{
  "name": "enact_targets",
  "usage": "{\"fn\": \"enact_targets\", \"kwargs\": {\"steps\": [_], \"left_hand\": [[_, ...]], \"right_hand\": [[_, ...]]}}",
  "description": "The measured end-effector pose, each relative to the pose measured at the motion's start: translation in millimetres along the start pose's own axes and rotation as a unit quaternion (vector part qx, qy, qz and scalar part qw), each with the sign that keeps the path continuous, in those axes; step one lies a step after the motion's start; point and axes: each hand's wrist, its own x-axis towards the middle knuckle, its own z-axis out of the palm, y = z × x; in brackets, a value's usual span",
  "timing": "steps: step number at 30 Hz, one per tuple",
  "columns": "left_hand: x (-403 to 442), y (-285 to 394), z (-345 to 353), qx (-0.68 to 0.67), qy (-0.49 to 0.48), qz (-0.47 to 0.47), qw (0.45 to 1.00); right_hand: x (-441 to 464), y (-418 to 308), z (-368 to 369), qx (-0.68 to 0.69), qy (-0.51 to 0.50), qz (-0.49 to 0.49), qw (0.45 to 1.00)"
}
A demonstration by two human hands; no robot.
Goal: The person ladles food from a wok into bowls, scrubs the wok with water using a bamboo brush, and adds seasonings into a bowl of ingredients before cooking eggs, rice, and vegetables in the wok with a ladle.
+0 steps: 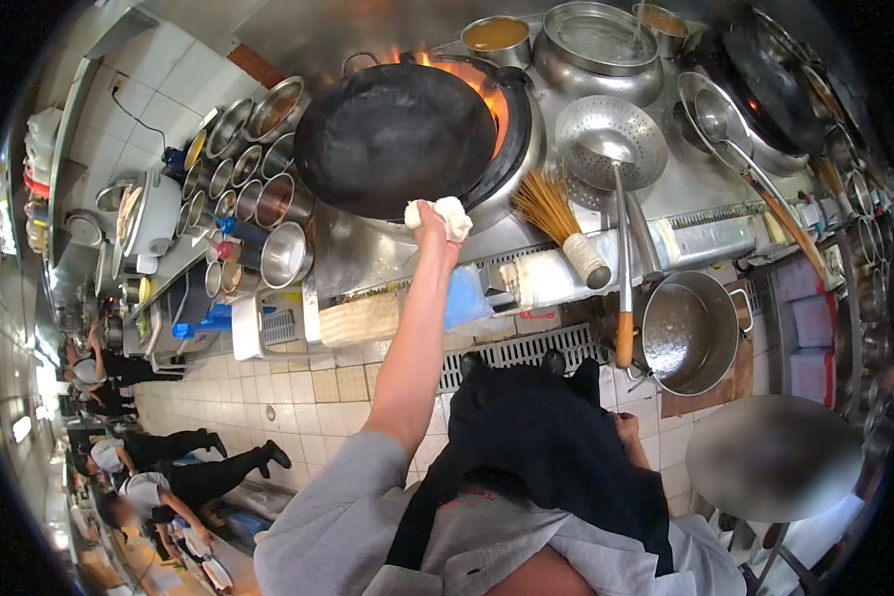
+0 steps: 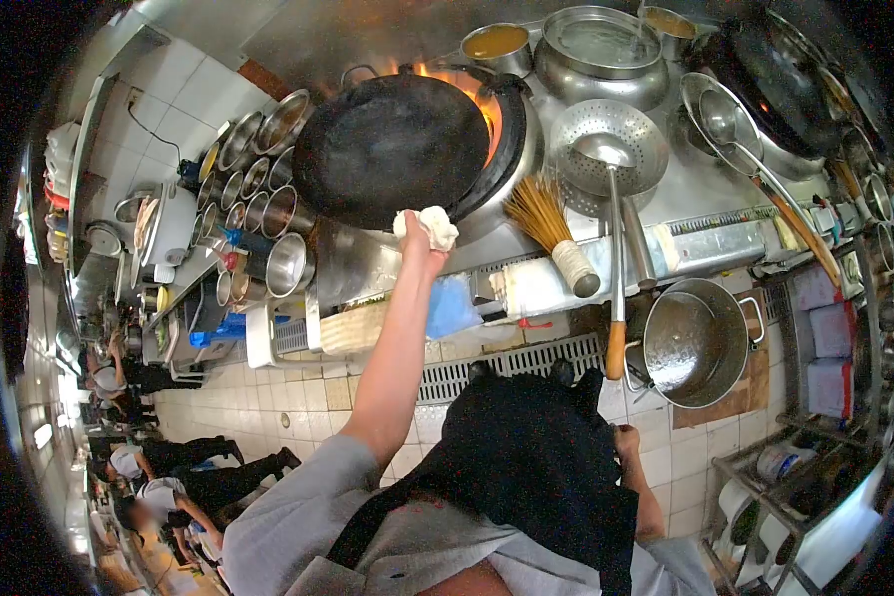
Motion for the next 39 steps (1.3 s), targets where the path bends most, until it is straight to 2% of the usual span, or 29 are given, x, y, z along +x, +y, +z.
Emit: {"fn": "enact_targets", "kwargs": {"steps": [1, 4, 7, 10, 14, 17, 18, 20, 21, 22, 24, 26, 30, 31, 33, 35, 36, 37, 38, 39], "left_hand": [[9.5, -2.5, 2.0, -0.023, 0.038, 0.002, 0.999], [30.9, -4.6, -5.2, -0.081, 0.010, -0.045, 0.996], [71.4, -28.9, -12.4, -0.131, 0.043, 0.124, 0.983], [41.2, -20.1, -4.6, -0.078, 0.112, 0.155, 0.978], [6.3, 4.1, -18.3, -0.070, 0.071, 0.065, 0.993], [-17.3, 13.6, -31.2, -0.120, -0.021, 0.009, 0.992], [-24.2, 18.1, -32.6, -0.134, -0.053, -0.020, 0.989], [-36.9, 31.5, -27.0, -0.068, -0.034, -0.040, 0.996], [-19.3, 29.3, -37.6, -0.096, -0.071, -0.033, 0.992], [-47.8, 41.5, -17.5, -0.049, -0.023, -0.038, 0.998], [-38.5, 47.5, -15.2, -0.040, -0.005, -0.074, 0.996], [-16.6, 43.8, -26.6, -0.042, -0.009, -0.091, 0.995], [-11.9, 43.4, -26.5, -0.069, 0.003, -0.094, 0.993], [-13.8, 44.2, -26.9, -0.064, 0.003, -0.100, 0.993], [-17.1, 45.5, -23.0, -0.053, 0.000, -0.115, 0.992], [-17.1, 42.5, -20.7, -0.054, -0.002, -0.098, 0.994], [-15.8, 40.8, -23.1, -0.053, -0.002, -0.091, 0.994], [-4.9, 31.8, -36.2, -0.059, -0.047, -0.045, 0.996], [9.7, 23.2, -44.5, -0.075, -0.027, -0.005, 0.997], [23.5, 14.2, -51.1, -0.090, -0.007, 0.036, 0.995]], "right_hand": [[3.4, 10.6, -0.6, 0.001, -0.003, -0.030, 1.000], [23.3, 36.9, 5.7, -0.017, 0.003, -0.041, 0.999], [8.5, 18.4, -5.4, 0.003, -0.009, -0.037, 0.999], [6.6, 15.6, -7.8, 0.007, -0.013, -0.040, 0.999], [-0.9, -0.8, -10.5, 0.061, -0.020, -0.061, 0.996], [12.3, -16.5, -12.0, 0.236, -0.008, 0.041, 0.971], [8.8, -39.1, -17.2, 0.249, 0.016, 0.019, 0.968], [-0.6, -91.1, -28.5, 0.301, 0.046, -0.018, 0.952], [-5.1, -116.5, -32.9, 0.321, 0.058, -0.030, 0.945], [-0.3, -130.3, -36.0, 0.325, 0.036, -0.051, 0.944], [-5.8, -165.2, -40.6, 0.323, 0.015, -0.066, 0.944], [1.1, -168.2, -36.7, 0.283, 0.008, -0.082, 0.956], [1.2, -142.6, -27.8, 0.236, -0.002, -0.078, 0.969], [11.6, -119.2, -19.2, 0.261, 0.007, -0.059, 0.963], [18.6, -69.8, -9.6, 0.227, 0.019, -0.080, 0.970], [22.3, -21.4, -2.7, 0.213, -0.008, -0.004, 0.977], [-7.6, -31.3, -2.2, 0.197, 0.025, 0.034, 0.980], [3.1, 4.4, 6.3, 0.173, 0.023, -0.002, 0.985], [-3.6, 18.3, 4.1, 0.124, -0.004, -0.018, 0.992], [-3.5, 36.5, 3.6, 0.032, 0.004, -0.084, 0.996]]}}
